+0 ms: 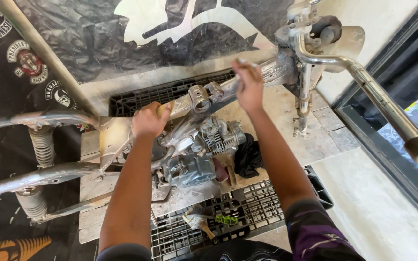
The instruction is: The person scrubs a motorcycle frame with a sponge, focusing on the central and upper sections. They move the sponge along the metal tubes and joints, removing dirt and grime from the surface.
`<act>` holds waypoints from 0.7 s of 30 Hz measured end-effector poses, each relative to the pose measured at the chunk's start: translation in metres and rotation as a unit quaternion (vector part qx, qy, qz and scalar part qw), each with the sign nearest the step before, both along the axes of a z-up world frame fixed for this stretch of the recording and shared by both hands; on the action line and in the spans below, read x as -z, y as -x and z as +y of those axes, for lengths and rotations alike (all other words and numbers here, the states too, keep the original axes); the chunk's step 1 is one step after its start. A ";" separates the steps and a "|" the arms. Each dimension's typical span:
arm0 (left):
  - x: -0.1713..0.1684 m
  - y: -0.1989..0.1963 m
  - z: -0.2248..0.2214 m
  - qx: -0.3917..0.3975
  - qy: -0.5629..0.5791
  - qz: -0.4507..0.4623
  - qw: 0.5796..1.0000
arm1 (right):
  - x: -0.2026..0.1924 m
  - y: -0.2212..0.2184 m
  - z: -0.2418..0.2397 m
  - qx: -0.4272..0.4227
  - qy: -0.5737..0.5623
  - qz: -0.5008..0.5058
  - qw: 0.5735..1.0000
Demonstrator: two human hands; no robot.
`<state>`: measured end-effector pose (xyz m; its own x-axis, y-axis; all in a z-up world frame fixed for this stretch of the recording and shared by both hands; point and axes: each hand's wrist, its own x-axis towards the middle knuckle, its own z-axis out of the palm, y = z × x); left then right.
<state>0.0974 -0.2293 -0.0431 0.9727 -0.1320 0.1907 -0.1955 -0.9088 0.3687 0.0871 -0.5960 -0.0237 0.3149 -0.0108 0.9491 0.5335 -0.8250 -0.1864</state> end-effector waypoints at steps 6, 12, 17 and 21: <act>0.013 -0.013 0.004 0.006 -0.012 0.005 1.000 | 0.000 0.005 0.026 -0.076 0.032 0.058 0.995; -0.006 0.007 0.000 0.013 -0.015 -0.010 1.000 | -0.006 -0.005 -0.052 0.129 0.006 0.006 0.992; 0.000 -0.001 0.002 0.012 0.001 -0.006 1.000 | -0.030 0.028 0.055 -0.042 -0.017 0.013 0.999; 0.012 -0.011 0.005 0.023 0.003 -0.015 1.000 | -0.054 0.062 0.070 -0.159 -0.001 0.093 0.983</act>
